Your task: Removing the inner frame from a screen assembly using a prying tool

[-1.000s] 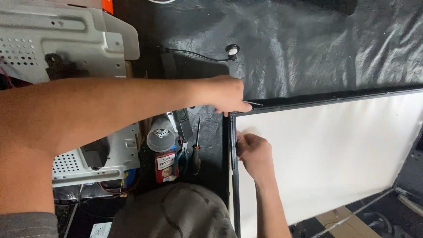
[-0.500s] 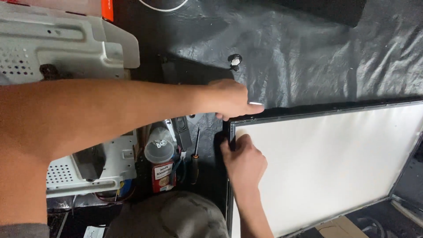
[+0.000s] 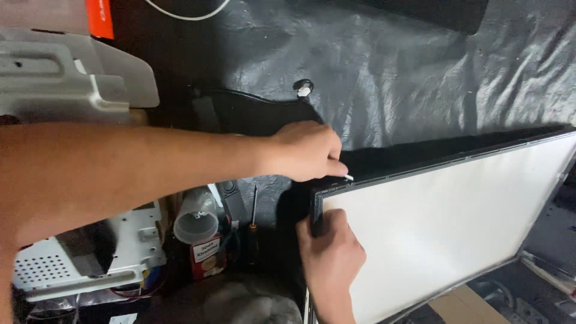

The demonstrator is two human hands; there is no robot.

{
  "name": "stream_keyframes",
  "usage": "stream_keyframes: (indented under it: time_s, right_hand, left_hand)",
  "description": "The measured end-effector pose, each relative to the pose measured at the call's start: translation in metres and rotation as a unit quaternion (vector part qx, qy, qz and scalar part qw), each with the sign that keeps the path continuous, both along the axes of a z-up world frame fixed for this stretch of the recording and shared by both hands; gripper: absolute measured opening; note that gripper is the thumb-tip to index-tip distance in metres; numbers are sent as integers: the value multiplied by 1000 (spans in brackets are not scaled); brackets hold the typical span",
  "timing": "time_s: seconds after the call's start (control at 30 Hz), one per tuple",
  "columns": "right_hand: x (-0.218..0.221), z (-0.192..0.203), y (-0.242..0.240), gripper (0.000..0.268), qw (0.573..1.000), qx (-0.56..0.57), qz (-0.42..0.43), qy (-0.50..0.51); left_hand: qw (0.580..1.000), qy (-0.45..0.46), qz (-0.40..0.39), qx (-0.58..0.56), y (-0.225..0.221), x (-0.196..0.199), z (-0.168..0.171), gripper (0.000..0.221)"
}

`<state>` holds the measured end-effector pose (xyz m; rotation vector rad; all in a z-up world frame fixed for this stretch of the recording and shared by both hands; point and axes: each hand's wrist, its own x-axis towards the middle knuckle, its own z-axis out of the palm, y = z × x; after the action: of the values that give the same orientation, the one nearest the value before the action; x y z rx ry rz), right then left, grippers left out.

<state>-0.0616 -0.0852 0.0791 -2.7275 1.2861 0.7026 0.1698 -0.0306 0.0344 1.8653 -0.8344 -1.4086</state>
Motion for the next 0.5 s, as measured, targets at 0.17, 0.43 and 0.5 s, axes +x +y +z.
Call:
stream_keyframes:
  time_s: [0.17,0.43,0.5]
  right_hand:
    - [-10,1,-2,38,999,-11,7,-35]
    - [1,12,1,36,999,-11,-42,-17]
    - [4,15,1,33,998,-12,-60,-7]
  left_hand:
    - [997,63,-43,-12,8,2,-7,43]
    - [981,185,-58,3,25,7,-16,36]
    - [978,199,-64,0,25,8,-17,37]
